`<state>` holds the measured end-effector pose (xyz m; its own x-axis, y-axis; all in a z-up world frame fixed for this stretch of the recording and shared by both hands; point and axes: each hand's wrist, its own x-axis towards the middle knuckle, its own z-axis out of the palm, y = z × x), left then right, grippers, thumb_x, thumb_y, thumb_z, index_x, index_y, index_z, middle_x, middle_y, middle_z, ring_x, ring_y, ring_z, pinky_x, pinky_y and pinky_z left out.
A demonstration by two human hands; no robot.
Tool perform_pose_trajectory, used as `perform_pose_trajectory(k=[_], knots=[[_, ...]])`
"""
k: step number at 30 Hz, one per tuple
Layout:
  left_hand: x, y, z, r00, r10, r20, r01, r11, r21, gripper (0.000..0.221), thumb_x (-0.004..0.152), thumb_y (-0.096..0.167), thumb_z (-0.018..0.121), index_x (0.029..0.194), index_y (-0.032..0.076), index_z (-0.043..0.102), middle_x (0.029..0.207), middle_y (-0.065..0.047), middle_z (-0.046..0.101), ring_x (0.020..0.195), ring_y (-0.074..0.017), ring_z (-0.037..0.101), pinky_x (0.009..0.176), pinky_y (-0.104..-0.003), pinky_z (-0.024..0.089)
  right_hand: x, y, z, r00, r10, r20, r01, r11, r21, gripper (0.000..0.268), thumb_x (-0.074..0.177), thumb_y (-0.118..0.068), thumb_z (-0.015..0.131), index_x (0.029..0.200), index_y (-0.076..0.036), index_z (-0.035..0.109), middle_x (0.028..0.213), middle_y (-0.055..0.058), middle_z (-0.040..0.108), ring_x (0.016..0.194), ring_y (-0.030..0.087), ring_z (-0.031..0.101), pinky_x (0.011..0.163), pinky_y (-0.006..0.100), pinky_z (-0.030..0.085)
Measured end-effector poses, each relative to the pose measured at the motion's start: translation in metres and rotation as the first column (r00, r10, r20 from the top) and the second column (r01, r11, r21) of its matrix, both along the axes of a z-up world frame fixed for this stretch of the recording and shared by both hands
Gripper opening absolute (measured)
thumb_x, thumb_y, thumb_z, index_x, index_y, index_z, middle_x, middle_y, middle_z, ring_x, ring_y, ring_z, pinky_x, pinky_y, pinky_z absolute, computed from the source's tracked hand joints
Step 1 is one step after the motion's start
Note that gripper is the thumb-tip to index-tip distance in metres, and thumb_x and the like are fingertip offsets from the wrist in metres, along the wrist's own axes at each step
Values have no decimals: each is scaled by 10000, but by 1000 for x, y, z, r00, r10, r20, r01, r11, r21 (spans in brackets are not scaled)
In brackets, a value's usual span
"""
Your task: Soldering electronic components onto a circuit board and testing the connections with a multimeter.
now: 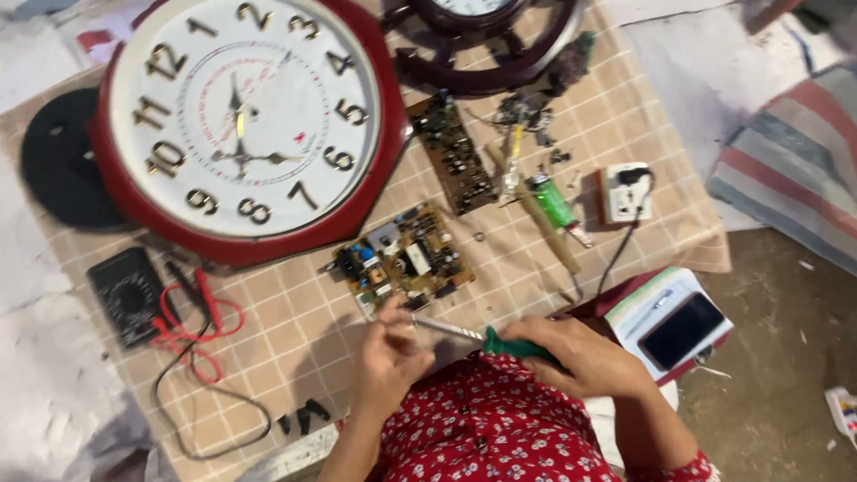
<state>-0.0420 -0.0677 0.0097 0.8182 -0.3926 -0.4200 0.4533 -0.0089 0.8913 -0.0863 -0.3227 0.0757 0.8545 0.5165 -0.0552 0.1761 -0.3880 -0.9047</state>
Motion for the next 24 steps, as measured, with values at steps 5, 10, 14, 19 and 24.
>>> perform_pose_trajectory(k=[5,10,14,19,24], knots=[[-13,-21,-26,973,4,-229,-126,846,-519,431,759,213,645,1059,-50,481,904,-160,531,658,-193,586,532,-255,534,0,19,-2,997,68,-29,-71,986,-154,305,812,-122,514,1113,-130,462,892,66,581,674,226,600,576,344,461],[3,-22,-14,946,200,-255,-300,840,-451,173,839,190,540,806,20,547,748,-108,562,646,-203,597,562,-318,565,-4,44,28,838,-352,-417,490,822,290,379,752,-185,452,378,-125,428,280,-32,370,204,106,335,220,235,278],[12,-26,-7,922,260,-286,-377,769,-517,216,771,290,642,750,82,590,723,-36,591,650,-155,577,541,-264,507,-15,55,-31,987,-5,-161,12,999,40,373,848,-414,374,920,-83,530,783,54,567,674,186,574,571,268,506],[4,-32,-4,966,159,-202,-238,851,-469,223,815,325,566,800,103,568,760,-50,584,717,-204,585,519,-296,503,-8,49,-122,928,-323,-186,364,674,643,373,876,47,410,1204,-128,377,967,103,520,712,155,567,607,220,549],[9,0,-16,878,114,464,-139,990,19,610,703,304,678,1188,7,458,985,-212,551,903,-315,547,711,-417,510,6,4,-137,818,-485,-310,448,198,872,261,826,-345,540,771,-143,384,857,123,431,735,250,528,581,317,500]])
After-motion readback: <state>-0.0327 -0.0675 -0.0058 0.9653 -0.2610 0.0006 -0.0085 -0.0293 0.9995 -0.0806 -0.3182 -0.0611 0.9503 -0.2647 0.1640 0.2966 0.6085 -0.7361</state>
